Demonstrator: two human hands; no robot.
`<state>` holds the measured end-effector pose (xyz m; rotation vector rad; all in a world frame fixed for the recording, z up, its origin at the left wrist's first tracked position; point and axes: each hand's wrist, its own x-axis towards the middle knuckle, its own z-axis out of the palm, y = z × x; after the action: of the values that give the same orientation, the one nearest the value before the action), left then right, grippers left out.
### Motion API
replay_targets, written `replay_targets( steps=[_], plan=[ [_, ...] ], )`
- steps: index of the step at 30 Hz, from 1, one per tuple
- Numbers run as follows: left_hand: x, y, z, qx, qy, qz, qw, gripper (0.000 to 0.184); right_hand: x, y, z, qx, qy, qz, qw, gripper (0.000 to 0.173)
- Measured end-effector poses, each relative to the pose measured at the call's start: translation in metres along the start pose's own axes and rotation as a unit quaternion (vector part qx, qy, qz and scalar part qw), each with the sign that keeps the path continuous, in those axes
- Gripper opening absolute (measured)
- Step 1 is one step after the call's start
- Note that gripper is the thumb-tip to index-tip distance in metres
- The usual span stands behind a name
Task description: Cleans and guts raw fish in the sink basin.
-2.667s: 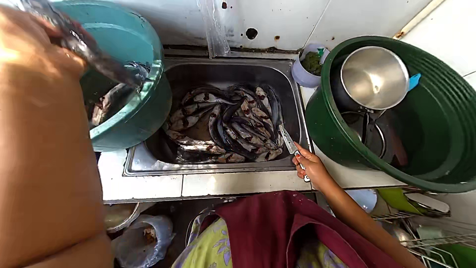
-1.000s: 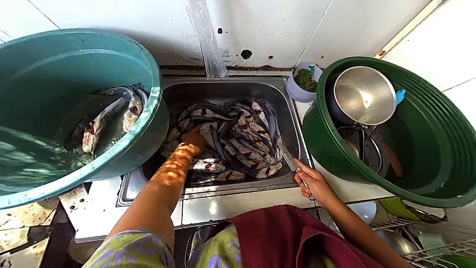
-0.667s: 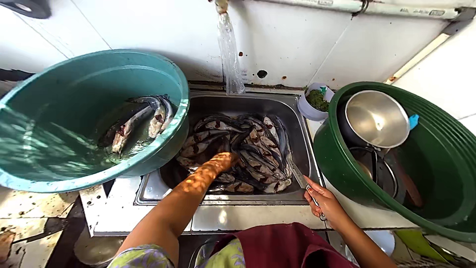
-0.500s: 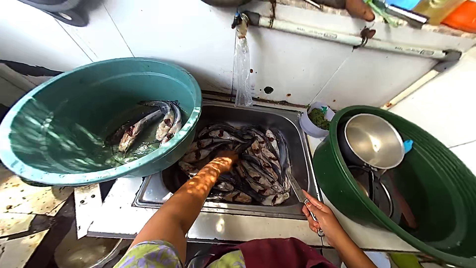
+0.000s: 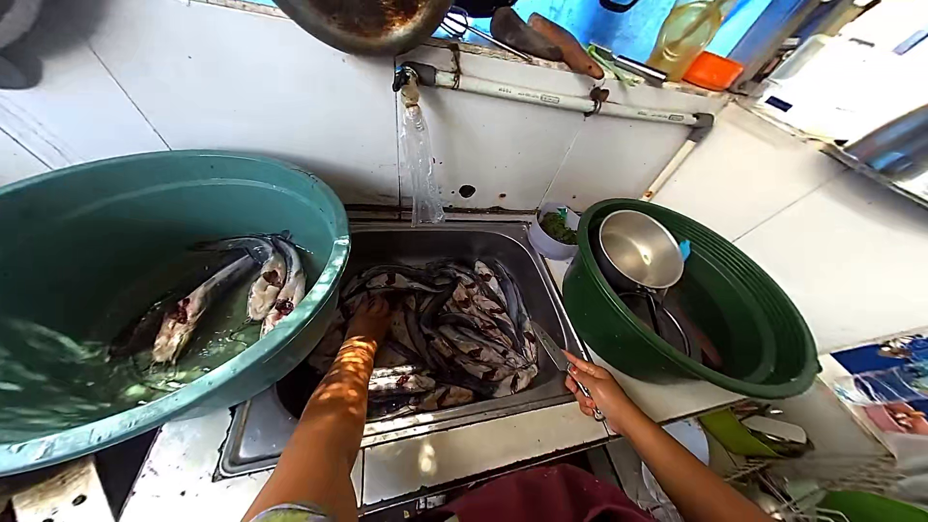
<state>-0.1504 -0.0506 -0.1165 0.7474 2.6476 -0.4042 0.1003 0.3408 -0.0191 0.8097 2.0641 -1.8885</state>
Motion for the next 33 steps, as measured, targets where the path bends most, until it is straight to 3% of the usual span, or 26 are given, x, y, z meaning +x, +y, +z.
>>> replay_targets(
  steps=[3,6,8,10,13,15,19,24,29,33],
  plan=[
    [-0.011,0.017,-0.009,-0.178,0.004,-0.060,0.982,0.037,-0.002,0.000,0.005,-0.006,0.025,-0.007,1.000,0.047],
    [-0.016,0.038,-0.014,-0.274,-0.029,-0.130,0.952,0.045,-0.004,0.001,0.009,-0.013,0.042,-0.010,0.999,0.047],
    [-0.012,0.035,-0.011,-0.287,-0.050,-0.093,0.952,0.044,-0.004,0.001,0.010,-0.014,0.050,-0.010,0.999,0.047],
    [-0.008,0.019,-0.007,-0.265,-0.017,0.006,0.964,0.036,-0.004,0.001,0.011,-0.013,0.055,-0.016,0.998,0.047],
    [0.006,0.002,-0.003,-0.142,0.096,0.106,0.980,0.036,-0.002,0.000,0.010,-0.010,0.062,-0.016,0.998,0.047],
    [0.014,-0.001,-0.007,-0.060,0.073,0.131,0.987,0.045,0.000,0.000,0.010,-0.007,0.066,-0.012,0.998,0.047],
    [0.029,0.004,-0.004,0.031,0.015,0.151,0.988,0.045,0.002,-0.003,0.009,-0.009,0.062,-0.001,0.998,0.047],
    [0.029,-0.005,0.007,-0.014,0.015,0.125,0.992,0.036,0.002,-0.001,0.006,-0.003,0.051,-0.005,0.999,0.047],
    [0.022,-0.012,0.008,-0.076,-0.046,0.016,0.996,0.068,0.003,0.001,0.004,-0.005,0.040,-0.020,0.999,0.048],
    [0.000,-0.018,0.015,-0.058,-0.062,0.037,0.996,0.088,0.005,0.007,-0.003,0.011,0.017,-0.027,0.999,0.048]
  ],
)
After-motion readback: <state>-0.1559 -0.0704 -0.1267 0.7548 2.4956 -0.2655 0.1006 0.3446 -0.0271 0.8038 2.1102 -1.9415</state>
